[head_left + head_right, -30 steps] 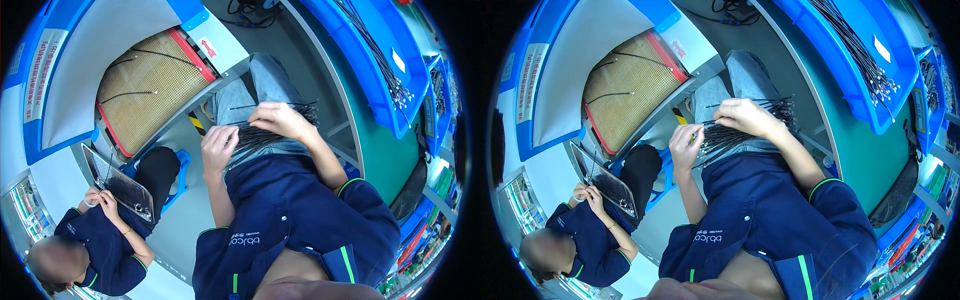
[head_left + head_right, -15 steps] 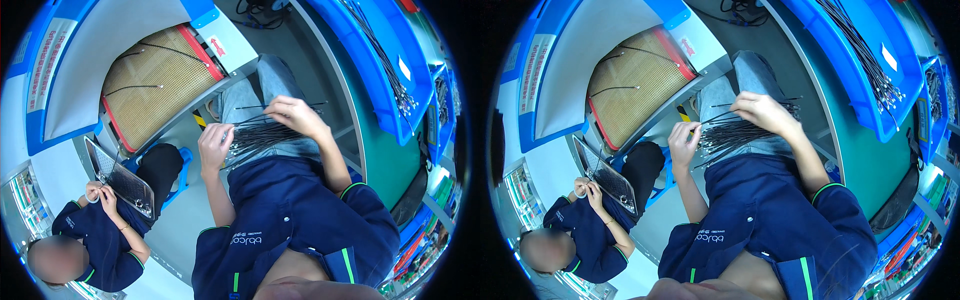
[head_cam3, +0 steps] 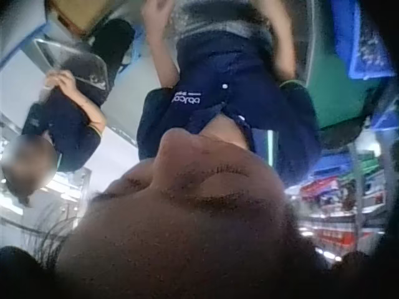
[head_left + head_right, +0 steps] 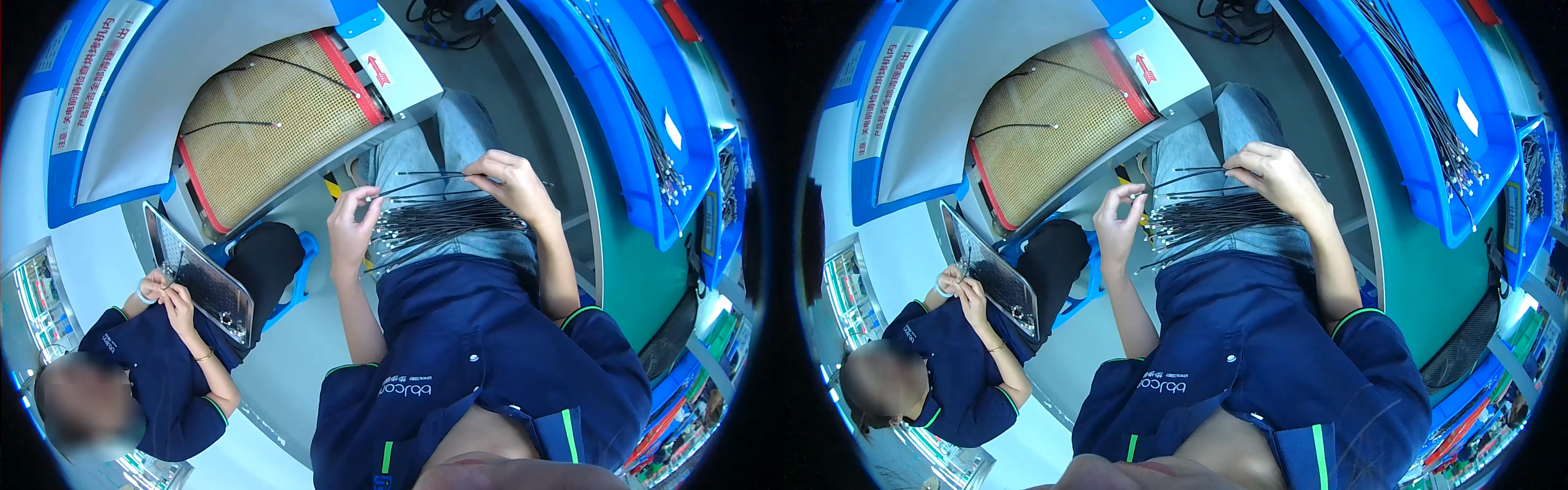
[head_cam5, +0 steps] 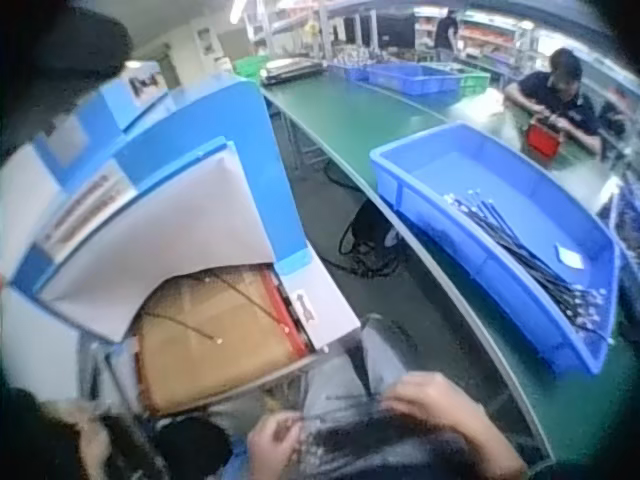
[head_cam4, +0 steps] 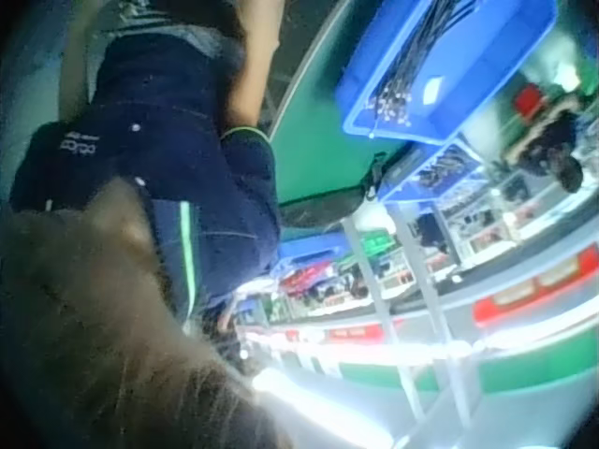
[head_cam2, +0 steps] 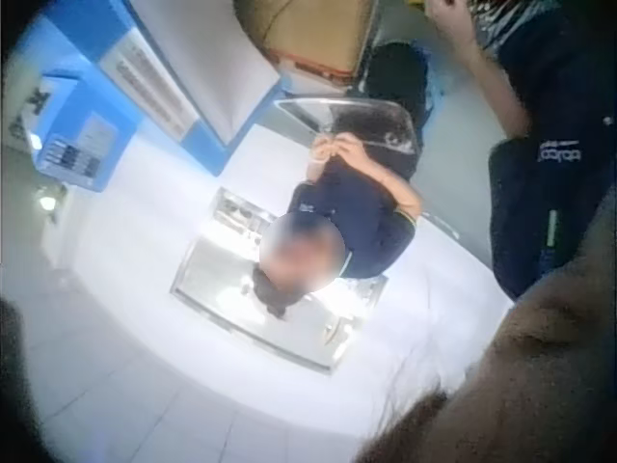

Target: The person sits at a workstation and repeatedly picks up thin black wires from a blue bin. They insert the wires into a mesh tray on a machine, then remove them and place them into a pile on their lap. The person occasionally reaches for more wires from the bin to continue the process.

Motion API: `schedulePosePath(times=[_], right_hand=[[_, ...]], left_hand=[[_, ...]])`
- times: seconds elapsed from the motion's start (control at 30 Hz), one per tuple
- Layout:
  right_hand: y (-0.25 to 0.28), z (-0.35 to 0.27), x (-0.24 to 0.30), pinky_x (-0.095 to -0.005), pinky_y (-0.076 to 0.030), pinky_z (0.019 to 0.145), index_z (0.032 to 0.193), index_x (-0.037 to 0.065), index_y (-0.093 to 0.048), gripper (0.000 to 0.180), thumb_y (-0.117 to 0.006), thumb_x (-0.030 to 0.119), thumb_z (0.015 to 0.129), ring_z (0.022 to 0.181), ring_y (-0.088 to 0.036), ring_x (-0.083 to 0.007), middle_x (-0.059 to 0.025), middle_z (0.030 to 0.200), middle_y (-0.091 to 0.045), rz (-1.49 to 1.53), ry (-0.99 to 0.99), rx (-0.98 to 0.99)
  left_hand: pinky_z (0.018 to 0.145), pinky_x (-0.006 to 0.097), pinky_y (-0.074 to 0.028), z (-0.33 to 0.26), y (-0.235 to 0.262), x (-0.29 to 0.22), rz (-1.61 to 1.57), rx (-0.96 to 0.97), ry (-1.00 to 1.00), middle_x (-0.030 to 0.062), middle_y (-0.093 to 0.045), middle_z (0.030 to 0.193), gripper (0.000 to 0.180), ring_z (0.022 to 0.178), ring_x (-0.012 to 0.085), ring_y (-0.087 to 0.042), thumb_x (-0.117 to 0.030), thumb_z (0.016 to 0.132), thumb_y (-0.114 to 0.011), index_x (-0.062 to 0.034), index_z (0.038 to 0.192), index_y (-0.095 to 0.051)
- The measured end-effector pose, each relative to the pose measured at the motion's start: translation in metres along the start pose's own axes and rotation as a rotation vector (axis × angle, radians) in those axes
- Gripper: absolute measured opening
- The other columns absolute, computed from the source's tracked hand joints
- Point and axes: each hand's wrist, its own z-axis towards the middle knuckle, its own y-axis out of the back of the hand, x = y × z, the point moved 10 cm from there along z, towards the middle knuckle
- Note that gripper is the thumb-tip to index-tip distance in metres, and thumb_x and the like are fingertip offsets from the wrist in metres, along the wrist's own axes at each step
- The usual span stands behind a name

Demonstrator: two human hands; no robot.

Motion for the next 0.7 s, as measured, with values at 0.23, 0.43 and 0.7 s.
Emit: schedulePosePath(times=[0.23, 0.43, 0.7], right_hand=[[-0.005, 0.001, -0.002, -0.033, -0.052, 0.066, 0.086, 0.004, -0.066, 0.011, -0.069, 0.01, 0.078, 0.074, -0.063, -0.0238, -0.0082, 0.081, -0.063, 0.012, -0.024, 0.006], [-0.009, 0.004, 0.001, -0.0342, -0.052, 0.067, 0.087, 0.004, -0.066, 0.012, -0.068, 0.012, 0.079, 0.075, -0.063, -0.0251, -0.009, 0.082, -0.063, 0.005, -0.022, 0.019], [-0.008, 0.003, -0.003, -0.034, -0.051, 0.069, 0.088, 0.004, -0.065, 0.012, -0.067, 0.012, 0.079, 0.076, -0.063, -0.0249, -0.0086, 0.082, -0.063, 0.018, -0.04, 0.029]], left_hand=[[0.079, 0.026, -0.05, -0.009, -0.015, 0.044, -0.348, 0.006, 0.314, 0.0105, -0.066, 0.097, 0.039, 0.088, 0.0142, -0.062, -0.003, 0.079, -0.07, -0.0012, 0.115, -0.054], [0.084, 0.025, -0.048, -0.017, -0.035, 0.047, -0.739, -0.062, 0.302, 0.0113, -0.059, 0.107, 0.047, 0.095, 0.0131, -0.058, 0.004, 0.082, -0.065, -0.0001, 0.125, -0.046], [0.079, 0.028, -0.049, -0.008, 0.011, -0.007, 0.019, -0.168, -0.062, 0.0096, -0.061, 0.105, 0.037, 0.093, 0.0157, -0.059, -0.001, 0.078, -0.07, -0.0018, 0.112, -0.058]])
